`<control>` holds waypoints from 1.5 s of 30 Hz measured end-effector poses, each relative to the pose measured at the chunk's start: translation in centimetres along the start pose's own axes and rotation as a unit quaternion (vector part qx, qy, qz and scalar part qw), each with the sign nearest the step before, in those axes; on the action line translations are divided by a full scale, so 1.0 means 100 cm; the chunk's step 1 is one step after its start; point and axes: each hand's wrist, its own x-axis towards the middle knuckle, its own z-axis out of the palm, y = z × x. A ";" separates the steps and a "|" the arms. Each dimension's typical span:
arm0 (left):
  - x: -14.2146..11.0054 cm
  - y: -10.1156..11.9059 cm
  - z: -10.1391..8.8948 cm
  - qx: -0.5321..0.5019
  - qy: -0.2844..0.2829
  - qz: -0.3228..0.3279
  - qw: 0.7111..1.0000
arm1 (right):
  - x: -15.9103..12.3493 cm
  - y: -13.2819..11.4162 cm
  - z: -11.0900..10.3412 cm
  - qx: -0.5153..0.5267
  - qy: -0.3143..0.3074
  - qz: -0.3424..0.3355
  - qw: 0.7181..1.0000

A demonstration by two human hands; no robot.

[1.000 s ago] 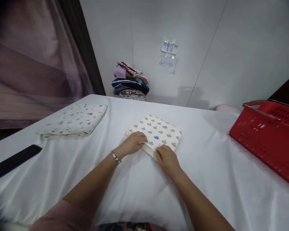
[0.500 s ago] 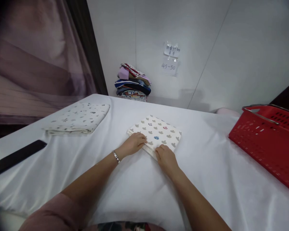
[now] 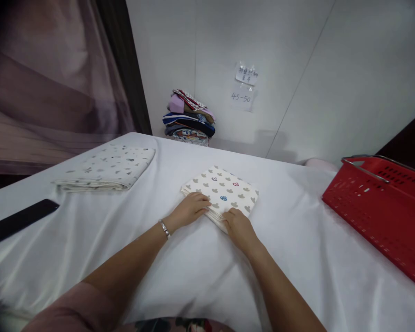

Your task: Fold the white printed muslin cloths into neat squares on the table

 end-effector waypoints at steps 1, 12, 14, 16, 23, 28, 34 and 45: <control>0.000 0.001 0.000 0.001 0.002 0.002 1.000 | 0.000 0.001 0.000 0.010 0.000 -0.001 1.000; 0.003 0.007 0.004 0.021 -0.003 0.017 1.000 | -0.004 -0.006 0.003 -0.012 -0.013 0.002 1.000; 0.003 0.007 0.002 0.026 -0.009 0.019 0.999 | -0.005 -0.007 0.002 -0.029 -0.020 -0.001 0.999; 0.003 0.007 0.001 0.026 -0.014 0.021 0.999 | -0.006 -0.008 0.002 -0.046 -0.020 -0.011 0.999; -0.001 0.002 0.000 0.000 -0.012 0.006 1.000 | -0.007 -0.014 0.005 -0.095 -0.028 -0.011 0.995; -0.005 -0.005 -0.006 -0.002 0.008 -0.014 1.000 | -0.008 -0.015 0.011 -0.124 -0.022 -0.028 0.992; -0.008 -0.012 -0.005 -0.008 0.021 -0.017 1.000 | -0.008 -0.009 0.022 -0.124 -0.014 -0.052 0.991; -0.024 -0.054 -0.021 -0.060 0.215 -0.259 0.940 | -0.009 -0.007 0.023 -0.099 -0.006 -0.044 0.994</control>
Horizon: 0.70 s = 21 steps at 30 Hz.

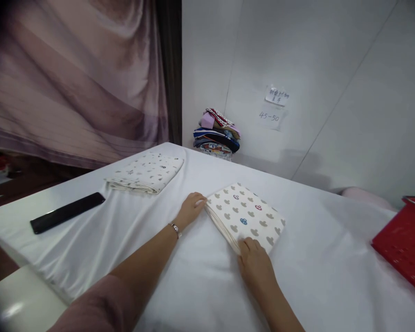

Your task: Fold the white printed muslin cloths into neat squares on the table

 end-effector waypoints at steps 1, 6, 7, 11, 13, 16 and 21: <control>0.001 -0.002 -0.001 -0.002 0.021 -0.050 0.999 | 0.000 0.000 0.000 0.004 0.001 0.002 1.000; 0.002 -0.001 0.003 -0.024 0.011 -0.172 0.985 | 0.000 0.003 0.004 0.004 0.012 -0.003 1.000; 0.003 0.001 0.006 -0.026 0.001 -0.179 0.984 | 0.000 0.003 0.004 0.001 0.014 -0.004 1.000; 0.009 0.007 0.012 -0.015 -0.033 -0.209 0.977 | 0.001 0.002 0.006 -0.007 0.023 -0.007 1.000; 0.014 0.009 0.013 -0.013 -0.036 -0.217 0.975 | 0.002 0.002 0.006 -0.007 0.026 -0.006 1.000; 0.018 0.009 0.010 -0.011 -0.042 -0.245 0.969 | 0.002 0.002 0.006 -0.004 0.028 -0.004 1.000; 0.013 0.005 0.006 0.005 -0.065 -0.288 0.956 | 0.001 0.002 0.007 0.002 0.036 -0.004 0.999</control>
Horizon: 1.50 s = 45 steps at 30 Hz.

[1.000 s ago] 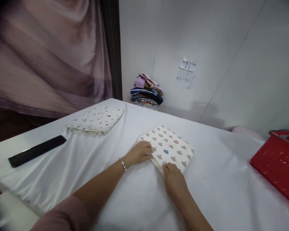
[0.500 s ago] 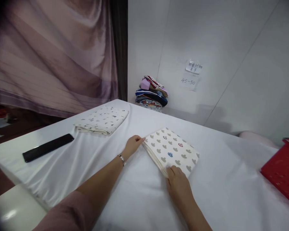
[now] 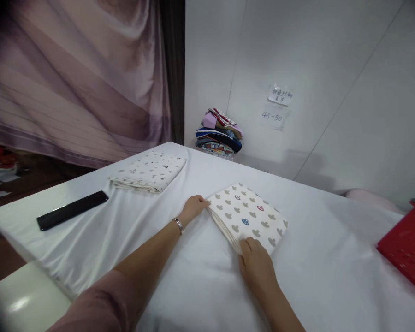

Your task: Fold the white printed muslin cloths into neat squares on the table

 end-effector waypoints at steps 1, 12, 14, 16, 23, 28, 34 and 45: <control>-0.001 -0.001 0.000 0.002 0.002 -0.006 1.000 | 0.000 0.000 0.000 0.002 0.000 0.001 1.000; 0.004 0.007 0.004 -0.040 0.034 0.061 0.997 | 0.002 -0.003 0.001 -0.031 -0.012 -0.002 0.999; 0.006 0.005 0.007 -0.035 0.036 0.056 0.997 | 0.003 -0.003 0.003 -0.037 -0.009 -0.008 0.999; 0.008 0.001 0.010 -0.023 0.034 0.039 0.998 | 0.004 -0.003 0.005 -0.042 -0.007 -0.017 0.999; 0.002 0.001 0.003 0.009 0.030 0.035 0.999 | 0.006 -0.011 0.002 -0.058 -0.022 0.001 0.998; -0.018 0.026 0.004 0.126 0.074 0.238 0.960 | 0.009 -0.015 -0.004 -0.043 -0.032 0.018 0.998; -0.026 0.023 0.034 0.205 -0.040 0.370 0.905 | 0.009 -0.020 -0.004 -0.056 -0.043 0.022 0.997; -0.024 0.014 0.037 0.214 -0.032 0.358 0.908 | 0.054 0.016 -0.057 0.069 0.045 0.016 0.996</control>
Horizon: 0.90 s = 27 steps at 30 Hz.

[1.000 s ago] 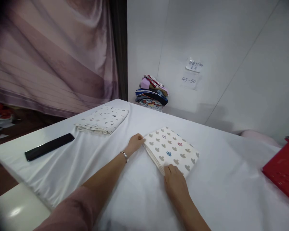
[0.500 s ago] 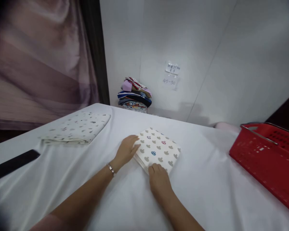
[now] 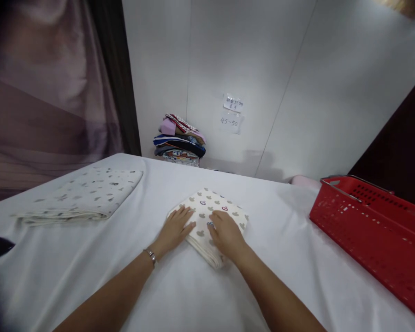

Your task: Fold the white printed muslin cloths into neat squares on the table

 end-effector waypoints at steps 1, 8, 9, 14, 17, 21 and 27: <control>-0.001 -0.001 0.000 -0.004 -0.001 -0.001 1.000 | 0.008 0.007 0.005 -0.010 -0.004 0.016 1.000; 0.004 -0.001 -0.006 -0.037 -0.033 -0.022 0.999 | 0.008 0.028 0.065 -0.052 -0.105 0.067 0.991; 0.009 0.001 -0.008 -0.040 -0.042 -0.036 0.998 | 0.005 0.028 0.068 -0.053 -0.100 0.067 0.991; 0.035 0.005 -0.009 0.007 -0.015 -0.066 0.998 | 0.005 0.027 0.065 -0.049 -0.093 0.069 0.992; 0.041 -0.003 0.000 0.028 -0.038 -0.102 0.994 | 0.006 0.026 0.062 -0.038 -0.098 0.066 0.992; 0.037 -0.013 0.009 0.030 -0.051 -0.120 0.991 | -0.001 0.041 0.057 -0.048 -0.083 0.073 0.993; 0.044 -0.015 0.001 0.002 -0.087 -0.142 0.986 | -0.014 0.099 0.052 0.058 0.038 0.269 0.961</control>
